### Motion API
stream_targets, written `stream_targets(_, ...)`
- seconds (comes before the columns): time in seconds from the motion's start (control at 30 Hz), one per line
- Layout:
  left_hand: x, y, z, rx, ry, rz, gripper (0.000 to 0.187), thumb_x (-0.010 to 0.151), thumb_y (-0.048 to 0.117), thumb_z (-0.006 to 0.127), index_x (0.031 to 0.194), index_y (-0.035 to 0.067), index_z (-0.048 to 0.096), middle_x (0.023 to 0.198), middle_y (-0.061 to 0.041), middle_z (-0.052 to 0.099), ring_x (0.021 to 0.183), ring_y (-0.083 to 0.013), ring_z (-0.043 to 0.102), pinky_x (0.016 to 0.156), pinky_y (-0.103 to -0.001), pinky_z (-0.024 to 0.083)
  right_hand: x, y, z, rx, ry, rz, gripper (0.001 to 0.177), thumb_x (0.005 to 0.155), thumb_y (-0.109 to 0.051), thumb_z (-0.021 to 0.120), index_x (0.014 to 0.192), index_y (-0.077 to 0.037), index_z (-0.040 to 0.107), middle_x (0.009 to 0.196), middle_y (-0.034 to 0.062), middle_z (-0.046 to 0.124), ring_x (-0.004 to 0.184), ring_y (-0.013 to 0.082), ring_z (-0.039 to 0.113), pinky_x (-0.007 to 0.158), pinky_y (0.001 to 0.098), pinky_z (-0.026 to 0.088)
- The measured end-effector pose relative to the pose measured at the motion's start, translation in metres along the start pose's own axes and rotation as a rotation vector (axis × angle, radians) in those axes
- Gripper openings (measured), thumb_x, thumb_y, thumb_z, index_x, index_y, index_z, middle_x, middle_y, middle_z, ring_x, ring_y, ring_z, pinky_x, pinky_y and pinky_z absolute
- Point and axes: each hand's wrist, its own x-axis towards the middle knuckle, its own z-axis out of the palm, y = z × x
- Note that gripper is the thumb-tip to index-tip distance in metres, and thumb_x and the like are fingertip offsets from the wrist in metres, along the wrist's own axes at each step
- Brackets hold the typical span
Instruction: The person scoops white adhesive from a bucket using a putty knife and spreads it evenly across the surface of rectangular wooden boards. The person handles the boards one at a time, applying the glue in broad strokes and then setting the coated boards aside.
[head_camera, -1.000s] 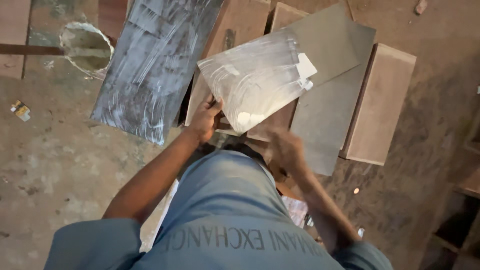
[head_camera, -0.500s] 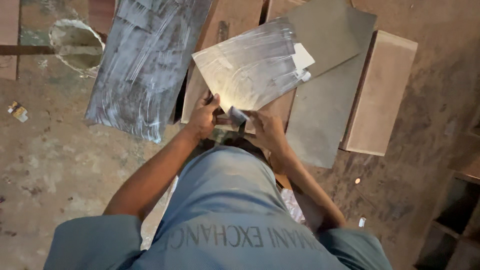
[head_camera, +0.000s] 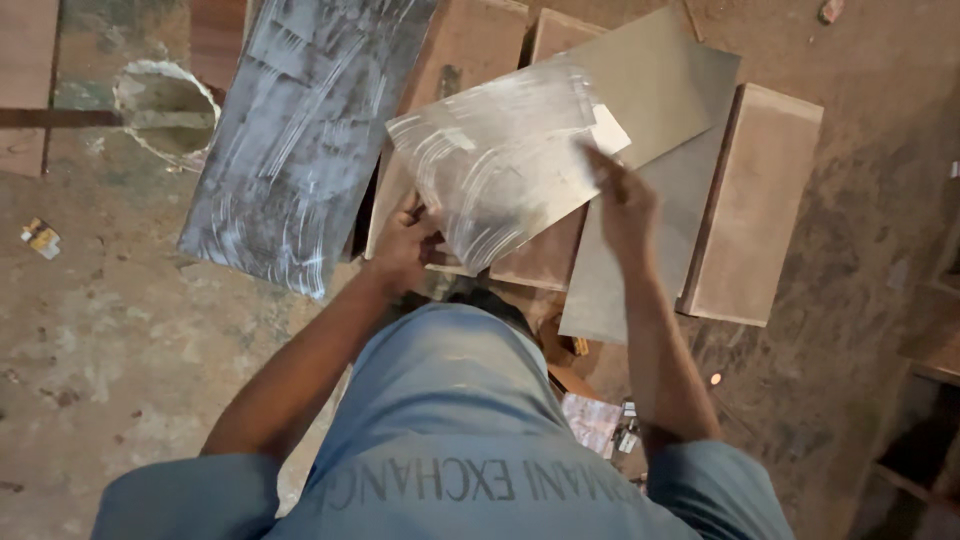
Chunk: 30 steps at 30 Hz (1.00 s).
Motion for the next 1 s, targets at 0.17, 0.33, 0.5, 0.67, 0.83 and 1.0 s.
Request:
stream_targets(0.17, -0.016, 0.022, -0.027, 0.098, 0.023, 0.042, 0.055, 0.099, 0.015, 0.065, 0.15, 0.014, 0.046, 0.115, -0.006, 0.063, 0.079, -0.0184, 0.066, 0.055, -0.034, 0.058, 0.05, 0.058, -0.053, 0.243, 0.337, 0.136, 0.022, 0.1, -0.008, 0.069, 0.119, 0.002, 0.072, 0.108, 0.0057, 0.07, 0.098, 0.0134, 0.063, 0.085, 0.0302, 0.052)
stream_targets(0.33, -0.058, 0.082, -0.054, 0.591, -0.287, 0.459, 0.059, 0.107, 0.012, 0.061, 0.163, 0.008, 0.04, 0.117, -0.001, 0.061, 0.089, -0.0115, 0.061, 0.076, -0.025, 0.057, 0.063, 0.092, -0.119, 0.775, 0.234, 0.256, 0.033, 0.098, -0.013, 0.066, 0.128, 0.001, 0.067, 0.12, 0.0065, 0.072, 0.113, 0.0202, 0.068, 0.101, 0.0329, 0.055)
stream_targets(0.5, -0.079, 0.135, -0.043, 0.136, -0.201, 0.115, 0.073, 0.097, 0.014, 0.062, 0.162, 0.01, 0.03, 0.145, -0.003, 0.056, 0.124, -0.0169, 0.061, 0.101, -0.035, 0.054, 0.05, 0.145, -0.163, 0.705, 0.121, 0.503, 0.03, 0.096, -0.018, 0.069, 0.122, -0.003, 0.07, 0.108, 0.0061, 0.072, 0.099, 0.0218, 0.067, 0.089, 0.0372, 0.052)
stream_targets(0.67, -0.064, 0.148, -0.023, 0.174, -0.316, 0.157, 0.07, 0.101, 0.018, 0.06, 0.164, 0.005, 0.031, 0.154, -0.009, 0.053, 0.137, -0.0231, 0.054, 0.114, -0.039, 0.046, -0.006, 0.172, -0.19, 0.736, -0.03, 0.618, 0.029, 0.1, -0.023, 0.07, 0.119, -0.001, 0.068, 0.109, 0.005, 0.071, 0.1, 0.0186, 0.07, 0.092, 0.034, 0.054)
stream_targets(0.83, -0.014, 0.109, -0.015, -0.071, -0.446, 0.138, 0.067, 0.108, 0.031, 0.063, 0.16, 0.002, 0.033, 0.154, -0.018, 0.052, 0.141, -0.0328, 0.055, 0.113, -0.048, 0.047, -0.074, 0.137, -0.171, 0.88, 0.301, 0.418, 0.043, 0.098, -0.028, 0.068, 0.134, -0.005, 0.063, 0.128, 0.0017, 0.068, 0.122, 0.0179, 0.063, 0.108, 0.0344, 0.047)
stream_targets(1.0, 0.033, 0.015, 0.039, 0.007, -0.435, -0.143, 0.09, 0.092, 0.047, 0.074, 0.16, 0.007, 0.03, 0.162, -0.012, 0.045, 0.137, -0.037, 0.055, 0.105, -0.055, 0.055, -0.129, 0.092, -0.114, 1.036, 0.653, 0.338, 0.043, 0.099, -0.027, 0.066, 0.14, -0.014, 0.061, 0.128, 0.0, 0.066, 0.119, 0.0184, 0.062, 0.107, 0.0405, 0.052)
